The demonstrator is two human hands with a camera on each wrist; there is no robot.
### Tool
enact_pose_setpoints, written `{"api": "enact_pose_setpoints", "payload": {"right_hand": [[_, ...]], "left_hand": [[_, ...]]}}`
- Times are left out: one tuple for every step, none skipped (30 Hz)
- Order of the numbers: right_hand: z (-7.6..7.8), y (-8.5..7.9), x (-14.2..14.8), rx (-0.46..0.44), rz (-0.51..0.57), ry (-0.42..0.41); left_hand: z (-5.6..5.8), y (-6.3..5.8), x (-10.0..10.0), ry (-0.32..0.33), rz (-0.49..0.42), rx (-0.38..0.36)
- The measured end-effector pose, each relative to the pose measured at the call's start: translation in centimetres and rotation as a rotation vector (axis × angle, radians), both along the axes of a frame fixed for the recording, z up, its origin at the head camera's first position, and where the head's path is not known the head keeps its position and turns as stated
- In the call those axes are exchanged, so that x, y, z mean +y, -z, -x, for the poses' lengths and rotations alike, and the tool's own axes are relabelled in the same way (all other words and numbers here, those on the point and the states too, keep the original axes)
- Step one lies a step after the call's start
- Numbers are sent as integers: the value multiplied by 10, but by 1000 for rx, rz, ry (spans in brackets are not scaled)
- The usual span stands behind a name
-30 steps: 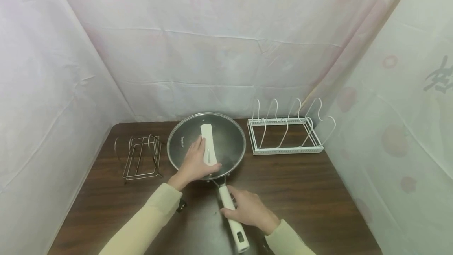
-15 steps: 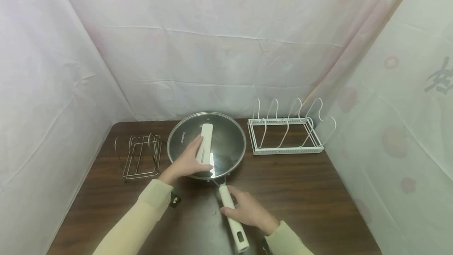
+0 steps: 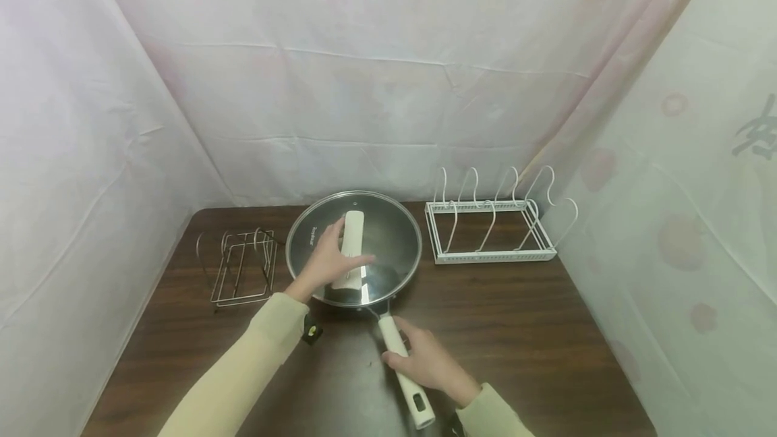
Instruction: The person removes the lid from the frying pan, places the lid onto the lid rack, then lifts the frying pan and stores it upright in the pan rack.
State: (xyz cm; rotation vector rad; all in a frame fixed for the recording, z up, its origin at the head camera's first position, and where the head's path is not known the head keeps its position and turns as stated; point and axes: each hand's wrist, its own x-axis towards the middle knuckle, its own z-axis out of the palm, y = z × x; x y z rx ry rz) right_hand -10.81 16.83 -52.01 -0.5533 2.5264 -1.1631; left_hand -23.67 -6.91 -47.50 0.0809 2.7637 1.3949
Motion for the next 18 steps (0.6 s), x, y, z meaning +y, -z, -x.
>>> {"api": "enact_pose_setpoints", "payload": {"right_hand": [[0, 1, 0, 5, 2, 5], [0, 1, -1, 4, 7, 10], [0, 2, -1, 0, 11, 15], [0, 3, -1, -4, 15, 19], [0, 3, -2, -8, 23, 24], [-1, 3, -2, -16, 30, 26], [-1, 3, -2, -20, 33, 29], [-1, 3, -3, -21, 33, 31], [-2, 4, -3, -18, 33, 32], [-2, 4, -3, -14, 32, 32], [-2, 4, -3, -11, 30, 34], [-3, 5, -3, -7, 30, 35], [-3, 5, -2, -2, 29, 37], [-3, 6, -2, 3, 29, 39], [-3, 6, -2, 7, 31, 41], [-3, 7, -2, 10, 32, 45], [-3, 7, -2, 12, 32, 49], [-3, 7, -3, 16, 35, 52]], "left_hand": [[2, 0, 2, -6, 13, 11], [4, 0, 4, -13, 32, 25], [6, 2, 6, -21, 47, 38], [7, 4, 9, -29, 60, 51], [8, 7, 11, -36, 74, 64], [8, 10, 13, -40, 86, 77], [8, 13, 14, -45, 95, 87], [8, 17, 16, -49, 101, 99], [8, 20, 17, -54, 101, 106], [7, 22, 18, -56, 96, 110], [6, 24, 18, -59, 92, 116], [6, 25, 19, -62, 87, 121], [6, 27, 19, -67, 80, 126], [6, 27, 19, -72, 75, 130], [6, 27, 19, -75, 71, 132], [7, 28, 19, -77, 69, 136], [7, 28, 19, -81, 71, 137], [8, 28, 19, -86, 70, 138]]}}
